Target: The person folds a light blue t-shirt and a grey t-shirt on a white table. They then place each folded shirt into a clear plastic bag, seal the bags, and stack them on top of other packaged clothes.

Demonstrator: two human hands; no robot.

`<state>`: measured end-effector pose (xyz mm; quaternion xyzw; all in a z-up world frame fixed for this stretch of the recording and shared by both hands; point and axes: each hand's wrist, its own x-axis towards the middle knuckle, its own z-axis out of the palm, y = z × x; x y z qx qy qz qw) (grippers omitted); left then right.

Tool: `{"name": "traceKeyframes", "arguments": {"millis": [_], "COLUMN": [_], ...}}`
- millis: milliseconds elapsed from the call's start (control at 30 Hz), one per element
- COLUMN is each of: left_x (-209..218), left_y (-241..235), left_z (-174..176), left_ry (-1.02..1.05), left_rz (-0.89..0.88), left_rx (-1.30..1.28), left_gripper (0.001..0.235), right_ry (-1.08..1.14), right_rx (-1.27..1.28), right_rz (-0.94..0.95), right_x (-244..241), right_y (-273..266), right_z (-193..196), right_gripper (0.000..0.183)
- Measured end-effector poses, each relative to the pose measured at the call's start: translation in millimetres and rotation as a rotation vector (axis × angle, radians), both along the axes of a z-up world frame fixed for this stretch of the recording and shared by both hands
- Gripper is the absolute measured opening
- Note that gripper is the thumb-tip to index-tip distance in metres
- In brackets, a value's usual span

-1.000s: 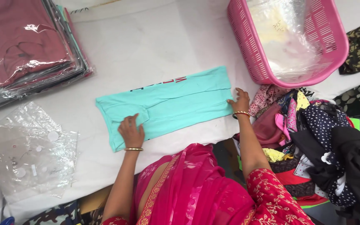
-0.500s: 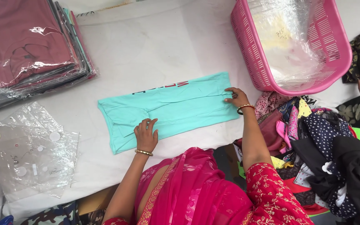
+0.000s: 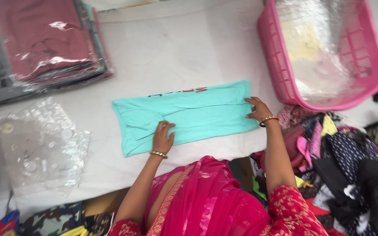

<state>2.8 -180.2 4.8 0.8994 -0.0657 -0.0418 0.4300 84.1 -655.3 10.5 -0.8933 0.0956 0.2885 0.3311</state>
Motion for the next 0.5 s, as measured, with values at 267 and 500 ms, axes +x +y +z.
{"name": "traceKeyframes", "arguments": {"millis": [267, 500], "left_x": [24.3, 11.1], "left_y": [-9.0, 39.0], "left_z": [-48.8, -43.2], "left_ry": [0.555, 0.822], "left_rz": [0.249, 0.806], "left_rx": [-0.985, -1.383], "left_gripper": [0.052, 0.079], "right_ry": [-0.170, -0.163], "right_rx": [-0.021, 0.271], "right_rz": [0.391, 0.635], "right_x": [25.3, 9.2], "right_y": [162.0, 368.6], "right_z": [20.9, 97.5], "right_gripper": [0.100, 0.088]}}
